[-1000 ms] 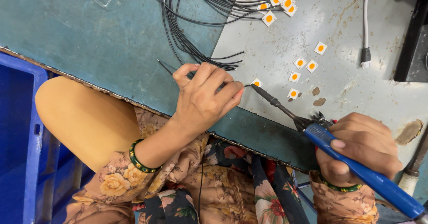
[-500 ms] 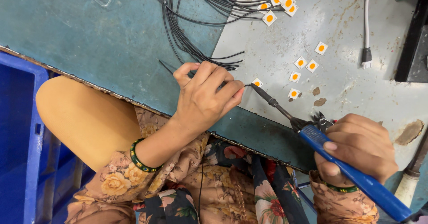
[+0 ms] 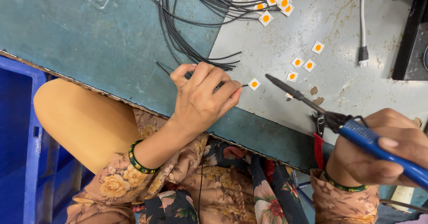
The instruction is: The person uses a soldering iron to attach black and red wires to small square LED modules on a workbench. They handle each LED and wire individually, applying solder to secure the connections.
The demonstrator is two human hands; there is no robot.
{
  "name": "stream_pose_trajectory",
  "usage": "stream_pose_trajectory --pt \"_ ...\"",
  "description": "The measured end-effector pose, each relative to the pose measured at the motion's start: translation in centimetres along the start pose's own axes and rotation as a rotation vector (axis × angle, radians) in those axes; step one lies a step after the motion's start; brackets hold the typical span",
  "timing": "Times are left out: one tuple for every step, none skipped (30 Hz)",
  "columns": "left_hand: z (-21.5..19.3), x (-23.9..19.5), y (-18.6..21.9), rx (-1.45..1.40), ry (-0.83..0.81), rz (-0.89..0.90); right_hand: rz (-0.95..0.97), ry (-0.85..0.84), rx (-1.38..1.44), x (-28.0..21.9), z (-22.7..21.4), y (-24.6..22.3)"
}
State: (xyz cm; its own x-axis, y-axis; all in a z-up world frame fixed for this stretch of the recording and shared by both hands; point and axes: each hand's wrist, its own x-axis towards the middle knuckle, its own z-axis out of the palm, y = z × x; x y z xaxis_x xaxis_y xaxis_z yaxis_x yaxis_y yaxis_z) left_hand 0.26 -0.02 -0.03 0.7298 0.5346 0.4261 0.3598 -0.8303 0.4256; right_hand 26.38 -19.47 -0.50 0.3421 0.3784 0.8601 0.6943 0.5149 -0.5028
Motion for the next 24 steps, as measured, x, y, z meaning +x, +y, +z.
stream_pose_trajectory --pt "0.0 0.0 0.0 -0.001 0.004 0.003 0.029 0.018 0.001 -0.2 -0.7 0.3" --pt "0.0 0.0 0.0 0.000 0.007 0.006 0.058 0.036 0.003 -0.3 -1.3 0.6" --pt "0.0 0.0 -0.1 0.001 0.011 0.009 0.065 0.076 0.007 -0.7 -1.4 0.9" --pt "0.0 0.0 -0.1 0.002 0.010 0.009 0.072 0.112 0.010 -0.9 -1.6 1.0" --pt "0.0 -0.1 0.0 0.003 0.009 0.009 0.056 0.171 0.015 -1.1 -1.5 1.2" --pt "0.0 -0.1 -0.1 0.004 0.007 0.009 0.040 0.179 0.008 -1.1 -1.5 1.3" --pt "0.0 0.0 -0.1 0.003 0.006 0.009 0.025 0.188 0.002 -1.0 -1.3 1.5" --pt "0.0 0.0 -0.1 0.002 0.006 0.009 0.011 0.146 -0.016 -0.8 -1.2 1.7" --pt "0.0 0.0 -0.1 0.002 0.006 0.009 -0.002 0.104 -0.035 -0.7 -1.0 1.8" --pt "-0.1 0.0 -0.1 0.002 0.007 0.010 0.021 0.136 -0.038 -0.6 -0.9 1.8" --pt "-0.1 0.1 0.0 0.003 0.007 0.012 0.045 0.168 -0.041 -0.7 -0.9 1.8" --pt "-0.1 0.1 0.0 0.005 0.009 0.014 0.085 0.166 -0.061 -0.8 -1.0 1.7" --pt "-0.2 0.2 0.1 0.007 0.011 0.015 0.125 0.163 -0.081 -1.1 -1.3 1.6" --pt "-0.3 0.3 0.1 0.010 0.015 0.020 0.179 0.129 -0.117 -1.4 -1.7 1.4" --pt "-0.4 0.6 0.1 0.013 0.020 0.025 0.234 0.173 -0.074 -1.7 -2.2 1.7" --pt "-0.7 0.8 0.2 0.006 0.026 0.034 0.297 0.216 -0.029 -2.1 -3.0 1.8" --pt "-0.9 1.1 0.3 -0.001 0.032 0.043 0.360 0.332 0.097 -2.4 -3.7 2.7" --pt "-1.2 1.5 0.4 -0.011 0.036 0.052 0.388 0.402 0.174 -2.6 -4.7 3.3" --pt "-1.3 2.1 0.3 -0.012 0.049 0.071 0.410 0.475 0.251 -2.9 -5.6 4.1" --pt "-1.3 2.8 0.2 -0.012 0.060 0.087 0.397 0.504 0.282 -2.8 -6.5 5.3" --pt "-1.3 3.6 0.0 -0.011 0.071 0.102 0.409 0.527 0.294 -2.9 -7.2 6.1" --pt "-1.2 4.6 -0.3 0.006 0.094 0.124 0.424 0.549 0.305 -2.9 -7.8 6.9" --pt "-0.9 5.6 -0.6 0.023 0.116 0.145 0.465 0.564 0.300 -2.9 -8.2 7.3" --pt "-0.5 6.8 -1.0 0.039 0.138 0.167 0.483 0.572 0.289 -2.9 -8.4 7.6"
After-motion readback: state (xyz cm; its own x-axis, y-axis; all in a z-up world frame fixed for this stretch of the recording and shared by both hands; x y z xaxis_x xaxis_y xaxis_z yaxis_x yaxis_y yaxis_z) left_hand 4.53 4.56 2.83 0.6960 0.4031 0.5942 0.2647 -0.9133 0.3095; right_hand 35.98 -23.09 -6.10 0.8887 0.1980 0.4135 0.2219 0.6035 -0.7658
